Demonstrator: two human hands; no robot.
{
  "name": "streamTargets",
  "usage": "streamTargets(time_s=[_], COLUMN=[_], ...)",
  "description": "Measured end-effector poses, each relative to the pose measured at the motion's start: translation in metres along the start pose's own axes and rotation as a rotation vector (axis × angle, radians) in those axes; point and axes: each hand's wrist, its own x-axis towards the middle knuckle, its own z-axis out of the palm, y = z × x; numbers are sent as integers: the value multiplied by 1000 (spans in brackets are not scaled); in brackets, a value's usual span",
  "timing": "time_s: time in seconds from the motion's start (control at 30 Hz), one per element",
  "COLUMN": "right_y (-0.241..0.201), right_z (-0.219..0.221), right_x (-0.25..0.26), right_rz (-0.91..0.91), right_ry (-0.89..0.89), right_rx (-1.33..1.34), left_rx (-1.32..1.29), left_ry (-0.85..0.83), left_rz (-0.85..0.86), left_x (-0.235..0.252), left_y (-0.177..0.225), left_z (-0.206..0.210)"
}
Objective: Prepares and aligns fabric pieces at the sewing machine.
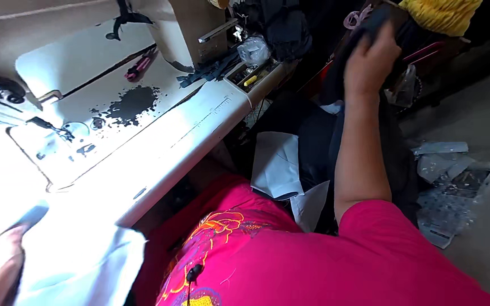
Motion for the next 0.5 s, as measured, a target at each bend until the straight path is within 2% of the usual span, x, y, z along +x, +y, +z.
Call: streamTargets(time_s=[0.03,0.07,0.17,0.2,0.27,0.3,0.33,0.4,0.5], right_y=[-28,-54,-126,-148,-190,-207,-222,-246,-273], right_z=[-5,-6,-2,-2,-10,-14,-18,-18,-7], right_x=[-11,-27,-104,-134,-186,-206,-219,-229,-226], right_rz=[-83,-174,-605,-784,-1110,-1233,-1312,-1387,-1488], right_ry=[-126,-250,-541,-647,-873,-921,-932,-922,-976], right_rx=[10,39,192,263,404,473,533,576,328], left_rx=[-44,-100,-244,-291,-457,-609,-755,-880,-590], left_ry=[-31,-67,-143,-122,-58,-57,-40,94,503], left_rz=[28,22,-17,13,151,203,178,27,-36], left_x=[-5,-6,-4,-3,-3,-5,-9,-20,-45], left_y=[-16,-11,82,111,141,144,144,128,68], left_z=[12,20,27,29,37,40,42,32,-18])
